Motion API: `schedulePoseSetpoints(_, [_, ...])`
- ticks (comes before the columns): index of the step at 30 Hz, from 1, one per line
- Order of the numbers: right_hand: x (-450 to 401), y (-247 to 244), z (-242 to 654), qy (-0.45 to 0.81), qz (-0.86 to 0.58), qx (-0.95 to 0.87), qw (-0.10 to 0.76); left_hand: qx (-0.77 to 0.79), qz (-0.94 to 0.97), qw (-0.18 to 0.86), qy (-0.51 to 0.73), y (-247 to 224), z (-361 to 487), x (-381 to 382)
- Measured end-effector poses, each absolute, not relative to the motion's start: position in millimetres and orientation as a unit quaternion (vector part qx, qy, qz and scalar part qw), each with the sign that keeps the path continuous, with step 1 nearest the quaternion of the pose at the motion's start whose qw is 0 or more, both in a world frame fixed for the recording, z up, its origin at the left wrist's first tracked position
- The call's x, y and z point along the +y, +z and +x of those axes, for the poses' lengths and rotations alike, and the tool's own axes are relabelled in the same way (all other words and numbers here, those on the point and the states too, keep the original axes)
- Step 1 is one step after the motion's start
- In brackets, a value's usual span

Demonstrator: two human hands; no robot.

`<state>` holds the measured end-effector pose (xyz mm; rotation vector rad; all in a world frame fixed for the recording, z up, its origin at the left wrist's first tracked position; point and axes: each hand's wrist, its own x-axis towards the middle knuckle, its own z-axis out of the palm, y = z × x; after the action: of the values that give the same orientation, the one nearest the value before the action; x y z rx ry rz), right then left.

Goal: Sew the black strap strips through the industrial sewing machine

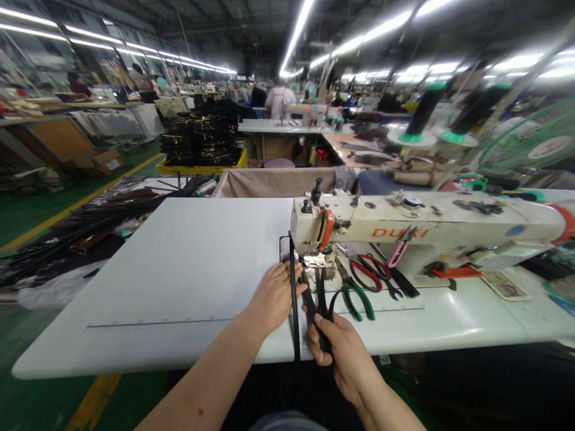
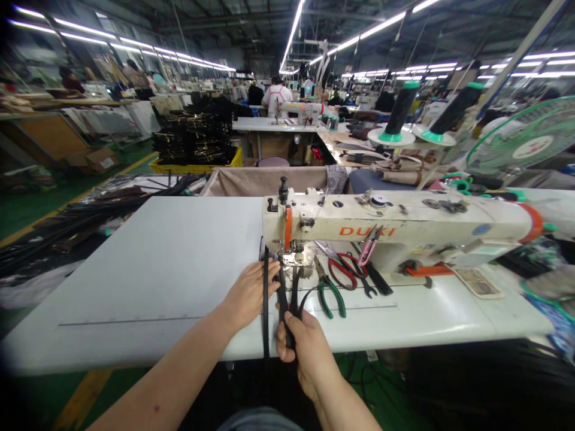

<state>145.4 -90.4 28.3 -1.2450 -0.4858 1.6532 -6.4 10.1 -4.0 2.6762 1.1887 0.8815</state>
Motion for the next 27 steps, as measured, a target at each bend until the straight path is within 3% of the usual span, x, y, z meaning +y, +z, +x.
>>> schedulePoseSetpoints(27, [-91.0,38.7,141.8,0.674,-0.492,-0.198,0.514,0.361,0.883,0.044,0.298,0.6,-5.7,9.2])
